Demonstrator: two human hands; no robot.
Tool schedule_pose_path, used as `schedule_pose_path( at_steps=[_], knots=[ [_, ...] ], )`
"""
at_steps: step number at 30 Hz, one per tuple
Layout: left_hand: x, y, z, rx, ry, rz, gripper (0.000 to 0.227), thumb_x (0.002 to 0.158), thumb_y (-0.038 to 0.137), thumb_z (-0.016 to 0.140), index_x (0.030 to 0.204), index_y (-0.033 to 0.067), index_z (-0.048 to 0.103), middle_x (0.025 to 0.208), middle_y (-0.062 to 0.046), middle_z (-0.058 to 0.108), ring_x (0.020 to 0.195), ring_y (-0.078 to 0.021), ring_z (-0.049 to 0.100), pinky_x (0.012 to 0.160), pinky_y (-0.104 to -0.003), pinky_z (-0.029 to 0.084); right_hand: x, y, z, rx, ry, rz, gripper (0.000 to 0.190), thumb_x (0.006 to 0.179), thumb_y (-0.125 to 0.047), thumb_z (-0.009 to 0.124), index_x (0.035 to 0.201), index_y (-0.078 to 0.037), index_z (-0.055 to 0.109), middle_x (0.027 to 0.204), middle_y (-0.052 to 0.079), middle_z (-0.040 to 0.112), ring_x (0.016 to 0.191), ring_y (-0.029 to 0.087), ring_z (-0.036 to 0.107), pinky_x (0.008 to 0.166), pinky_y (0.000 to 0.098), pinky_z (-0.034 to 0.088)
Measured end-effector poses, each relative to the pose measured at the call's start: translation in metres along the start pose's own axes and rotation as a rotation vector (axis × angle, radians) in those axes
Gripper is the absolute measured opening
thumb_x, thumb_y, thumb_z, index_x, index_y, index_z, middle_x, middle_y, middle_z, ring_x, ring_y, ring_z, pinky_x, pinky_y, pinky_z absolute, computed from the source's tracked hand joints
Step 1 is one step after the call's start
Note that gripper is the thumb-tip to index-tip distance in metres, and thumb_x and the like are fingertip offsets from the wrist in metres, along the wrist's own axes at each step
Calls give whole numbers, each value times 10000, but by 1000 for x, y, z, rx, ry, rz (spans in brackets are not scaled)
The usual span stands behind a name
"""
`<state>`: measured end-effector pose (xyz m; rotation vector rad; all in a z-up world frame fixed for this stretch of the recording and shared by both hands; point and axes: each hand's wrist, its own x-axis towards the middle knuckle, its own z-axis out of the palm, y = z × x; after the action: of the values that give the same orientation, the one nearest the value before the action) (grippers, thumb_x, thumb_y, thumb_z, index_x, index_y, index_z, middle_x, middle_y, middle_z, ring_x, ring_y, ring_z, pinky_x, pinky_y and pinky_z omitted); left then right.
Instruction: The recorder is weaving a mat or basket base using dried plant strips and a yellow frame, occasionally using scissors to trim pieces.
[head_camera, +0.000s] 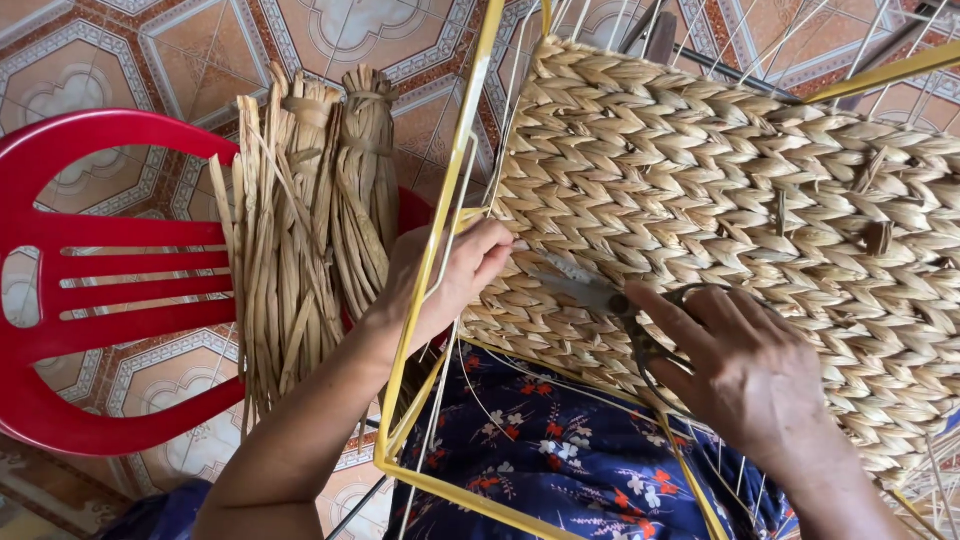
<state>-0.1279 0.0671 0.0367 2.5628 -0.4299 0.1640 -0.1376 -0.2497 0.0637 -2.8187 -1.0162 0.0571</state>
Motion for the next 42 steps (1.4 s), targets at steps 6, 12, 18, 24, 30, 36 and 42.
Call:
schedule_pose_path(
  at_steps=[6, 12, 18, 24, 30, 36, 42],
  knots=[
    [1, 3, 7, -54, 93, 56, 195, 892, 109, 798, 936, 90, 609, 739, -18, 677, 631, -145, 683, 516, -280, 555, 19, -4, 15, -69, -18, -27, 841, 728, -466, 810, 1508, -318, 532, 804, 32, 626, 637, 131, 584, 519, 282, 559],
    [3, 3, 20, -31, 118, 116, 212, 883, 82, 800, 935, 109, 596, 793, -8, 672, 600, -121, 650, 517, -251, 552, 19, -14, 9, 45, -7, -3, 788, 750, -406, 783, 1486, -303, 521, 763, -5, 598, 618, 106, 616, 573, 306, 597],
    [5, 12, 2, -221, 142, 67, 225, 906, 12, 774, 985, 83, 575, 834, 1, 679, 683, -95, 682, 578, -240, 555, -11, 11, 31, 236, 24, 55, 642, 840, -323, 814, 1436, -274, 581, 758, -33, 685, 553, 73, 633, 480, 248, 572],
    [-3, 4, 17, -725, -55, 60, 210, 974, -86, 652, 1023, 37, 488, 1160, -82, 650, 925, -104, 669, 749, -230, 593, -72, 24, 22, 218, 56, 324, 698, 776, -312, 797, 1443, -240, 602, 871, -25, 696, 676, 108, 653, 568, 312, 570],
    [10, 23, 32, -310, -446, 187, 150, 928, -30, 677, 1021, 43, 584, 892, -29, 560, 592, -121, 549, 437, -219, 483, -85, 6, 14, 148, -64, 224, 768, 683, -364, 867, 1394, -317, 581, 806, -1, 607, 702, 147, 620, 656, 335, 600],
    [12, 27, 38, -112, -358, 351, 194, 907, 69, 757, 910, 32, 566, 899, -34, 512, 643, -94, 577, 530, -184, 568, -80, -2, 16, 103, -61, 183, 828, 676, -352, 821, 1445, -316, 517, 824, 12, 584, 742, 188, 623, 688, 369, 578],
    [20, 40, 35, -118, -197, 435, 220, 847, 42, 756, 826, 63, 539, 862, -37, 495, 691, -132, 594, 580, -273, 558, -77, -3, 8, 61, -62, 170, 874, 675, -389, 817, 1496, -322, 524, 802, 25, 574, 741, 205, 622, 681, 372, 565]
  ],
)
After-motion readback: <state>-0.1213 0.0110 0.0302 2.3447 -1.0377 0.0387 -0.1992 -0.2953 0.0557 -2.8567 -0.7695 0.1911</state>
